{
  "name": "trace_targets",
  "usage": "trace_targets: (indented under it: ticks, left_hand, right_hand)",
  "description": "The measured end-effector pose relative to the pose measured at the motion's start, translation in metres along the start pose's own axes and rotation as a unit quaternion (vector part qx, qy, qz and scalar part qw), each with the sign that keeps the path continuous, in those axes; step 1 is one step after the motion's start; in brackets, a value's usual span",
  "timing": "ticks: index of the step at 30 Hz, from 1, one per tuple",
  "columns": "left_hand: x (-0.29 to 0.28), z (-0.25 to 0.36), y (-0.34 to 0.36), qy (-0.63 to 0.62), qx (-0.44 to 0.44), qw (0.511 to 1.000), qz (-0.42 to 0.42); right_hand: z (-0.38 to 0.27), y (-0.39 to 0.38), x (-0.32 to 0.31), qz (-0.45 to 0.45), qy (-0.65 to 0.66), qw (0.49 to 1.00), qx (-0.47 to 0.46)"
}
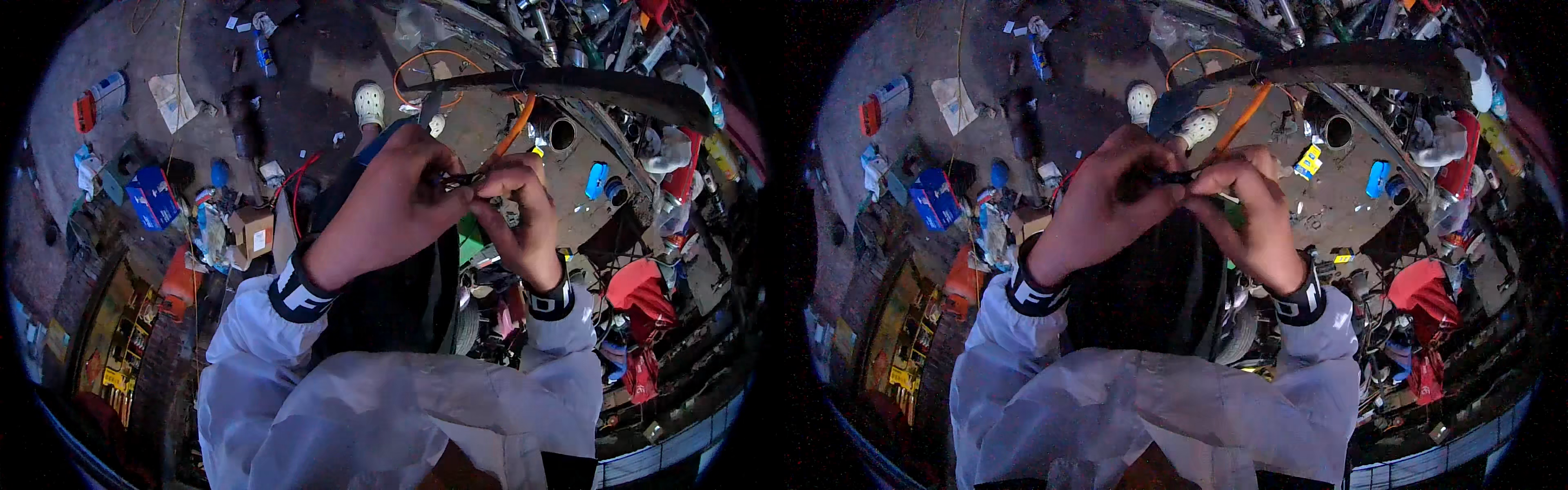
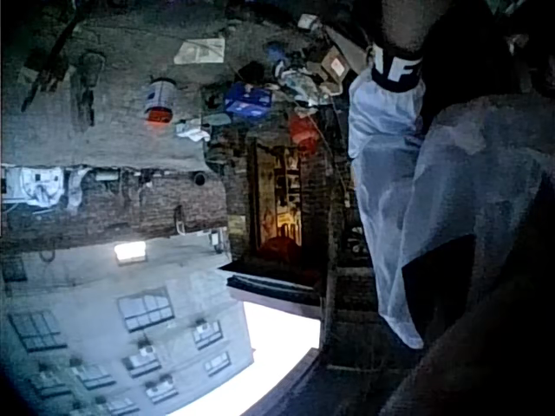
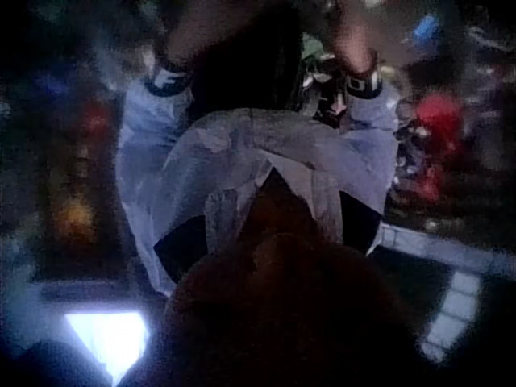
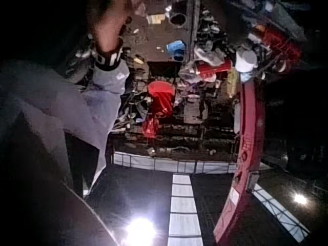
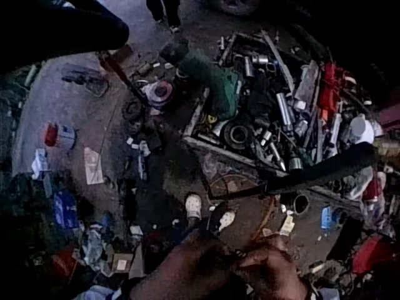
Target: The person strips the insulation from two wires, twists the exposed strands together, and wraps the connection with electrical tape. The person repeats this process for a second pair of wires.
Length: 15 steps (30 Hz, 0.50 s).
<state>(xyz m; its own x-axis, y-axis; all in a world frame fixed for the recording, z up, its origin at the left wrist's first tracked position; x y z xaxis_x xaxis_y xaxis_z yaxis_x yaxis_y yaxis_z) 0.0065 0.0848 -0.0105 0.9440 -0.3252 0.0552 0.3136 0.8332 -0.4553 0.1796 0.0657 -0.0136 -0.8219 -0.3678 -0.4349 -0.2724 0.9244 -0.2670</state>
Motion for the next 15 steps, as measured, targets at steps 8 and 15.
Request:
trace_targets:
  ticks: [8, 15]
  left_hand:
    - [0.007, -0.009, 0.003, 0.105, 0.045, 0.992, 0.054]
    - [0.007, -0.007, 0.005, 0.063, 0.012, 0.996, 0.062]
  right_hand:
    - [0.024, -0.02, -0.002, 0.059, 0.331, 0.937, 0.09]
    - [0.035, -0.016, 0.032, 0.019, 0.429, 0.865, 0.261]
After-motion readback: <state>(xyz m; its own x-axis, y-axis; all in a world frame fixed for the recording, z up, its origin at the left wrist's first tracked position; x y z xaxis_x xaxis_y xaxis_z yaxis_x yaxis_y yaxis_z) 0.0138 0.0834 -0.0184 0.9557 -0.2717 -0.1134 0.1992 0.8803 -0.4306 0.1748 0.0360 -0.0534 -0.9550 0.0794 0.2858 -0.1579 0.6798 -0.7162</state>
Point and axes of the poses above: each hand's wrist, its own y-axis towards the middle knuckle, its own x-axis out of the palm, z = x × y, the point moved 4 cm from there along y, towards the middle knuckle, and after that the axes turned 8 degrees about -y, right-handed, at the moved point
